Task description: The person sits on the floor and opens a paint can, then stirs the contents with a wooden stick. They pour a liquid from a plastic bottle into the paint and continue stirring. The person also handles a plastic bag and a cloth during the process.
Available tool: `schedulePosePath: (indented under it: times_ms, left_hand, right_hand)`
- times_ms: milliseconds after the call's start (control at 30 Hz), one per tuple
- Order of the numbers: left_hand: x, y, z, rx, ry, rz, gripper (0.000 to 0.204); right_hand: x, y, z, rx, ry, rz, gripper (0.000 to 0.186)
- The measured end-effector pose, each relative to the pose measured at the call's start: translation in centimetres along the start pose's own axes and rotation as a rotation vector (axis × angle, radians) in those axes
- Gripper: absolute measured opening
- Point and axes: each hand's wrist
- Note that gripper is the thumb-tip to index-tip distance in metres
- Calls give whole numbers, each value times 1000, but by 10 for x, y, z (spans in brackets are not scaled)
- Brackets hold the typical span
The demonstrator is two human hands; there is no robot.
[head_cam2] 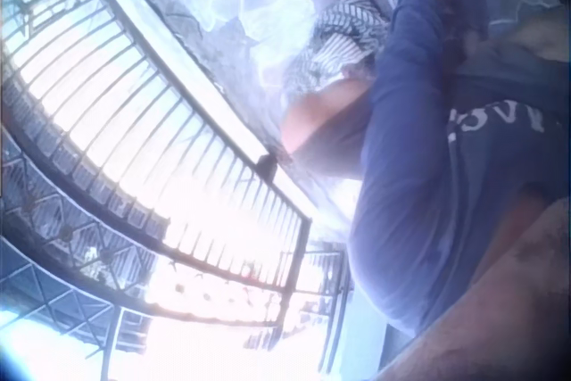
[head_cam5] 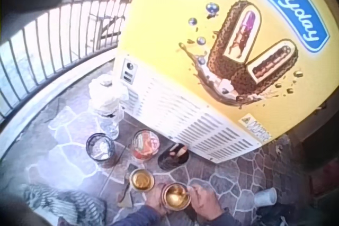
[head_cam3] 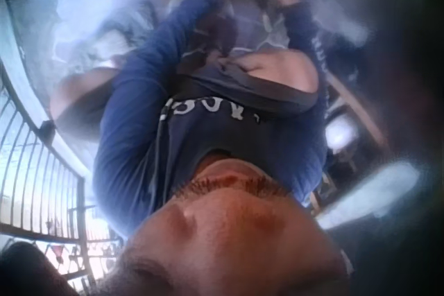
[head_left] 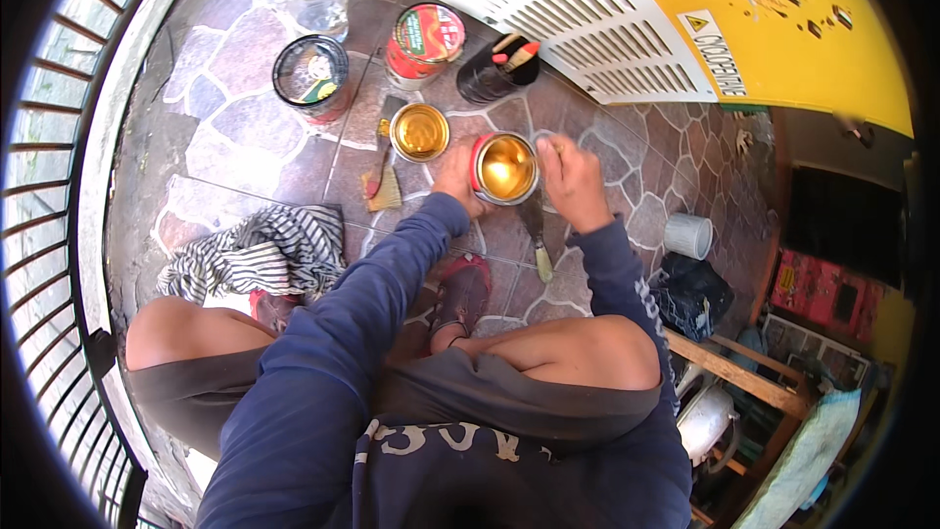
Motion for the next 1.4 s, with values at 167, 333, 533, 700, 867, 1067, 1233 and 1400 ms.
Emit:
schedulePosePath:
  times_ms: [167,333,533,700,867,1067,1233,1400]
  left_hand:
    - [0,5,-8,-41,18,-47,110]
    - [6,9,-5,-38,18,-23,111]
    - [10,9,-3,18,25,-74,111]
    - [14,5,0,-63,87,44,115]
    - [10,-10,5,30,88,133,129]
    - [-5,-7,7,79,50,168,131]
    - [-21,5,7,175,71,169,123]
    - [-28,5,12,150,113,186,111]
  right_hand:
    - [7,2,-2,182,149,6,15]
    - [6,4,-3,164,199,37,17]
    - [7,-1,-2,-135,-49,-53,24]
    - [-17,12,14,250,126,-122,23]
    - [-33,31,67,247,-8,-201,25]
    - [-51,48,116,296,-133,-172,25]
    - [-59,56,134,294,-180,-132,25]
    - [-62,62,141,291,-201,-116,25]
Point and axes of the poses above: each hand's wrist, its own x-axis towards the middle knuckle, its own z-axis out of the back of the hand, y = z × x, and after that the axes turned 12 degrees about -z, right-handed
